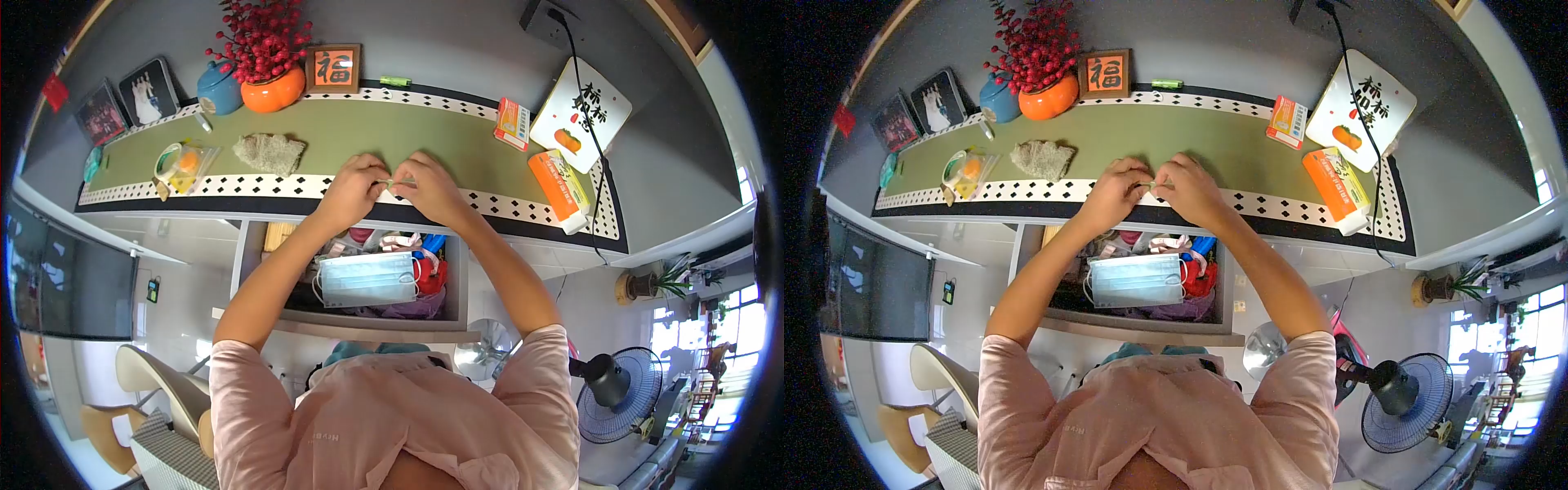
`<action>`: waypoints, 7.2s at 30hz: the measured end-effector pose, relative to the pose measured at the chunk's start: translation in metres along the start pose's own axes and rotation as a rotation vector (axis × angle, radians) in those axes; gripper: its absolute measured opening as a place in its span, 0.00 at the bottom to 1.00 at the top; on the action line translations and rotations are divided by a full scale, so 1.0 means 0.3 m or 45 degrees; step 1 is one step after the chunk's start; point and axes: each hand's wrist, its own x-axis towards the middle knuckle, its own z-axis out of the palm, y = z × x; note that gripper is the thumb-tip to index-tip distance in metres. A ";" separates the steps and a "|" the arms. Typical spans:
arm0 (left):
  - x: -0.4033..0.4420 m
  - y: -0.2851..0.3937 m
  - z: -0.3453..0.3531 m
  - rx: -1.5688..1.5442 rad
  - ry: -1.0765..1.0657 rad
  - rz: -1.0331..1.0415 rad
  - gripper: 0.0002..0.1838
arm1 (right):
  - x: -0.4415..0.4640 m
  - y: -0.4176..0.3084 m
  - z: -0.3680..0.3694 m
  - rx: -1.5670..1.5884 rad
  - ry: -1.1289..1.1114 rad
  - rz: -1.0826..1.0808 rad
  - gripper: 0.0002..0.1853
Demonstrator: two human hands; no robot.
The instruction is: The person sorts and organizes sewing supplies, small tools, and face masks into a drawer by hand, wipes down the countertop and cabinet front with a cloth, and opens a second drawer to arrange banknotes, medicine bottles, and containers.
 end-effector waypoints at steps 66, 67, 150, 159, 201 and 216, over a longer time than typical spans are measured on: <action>0.215 0.313 0.439 -0.179 0.081 -0.091 0.15 | -0.404 0.097 -0.376 -0.460 0.453 0.301 0.07; 0.212 0.303 0.433 0.056 0.175 -0.057 0.17 | -0.380 0.111 -0.341 -0.452 0.510 0.154 0.07; -0.341 -0.310 -0.401 0.184 0.470 -0.771 0.27 | 0.501 -0.298 0.576 -0.323 -0.111 -0.438 0.26; -0.022 -0.213 -0.089 0.069 0.290 -0.404 0.23 | 0.325 0.140 0.213 -0.592 0.144 0.008 0.27; 0.083 0.296 0.321 -0.473 -0.131 -0.055 0.15 | -0.439 -0.127 -0.199 -0.729 0.539 0.369 0.27; -0.462 0.263 -0.204 0.363 -0.112 -0.205 0.22 | -0.147 -0.213 0.091 -0.739 0.110 -0.233 0.27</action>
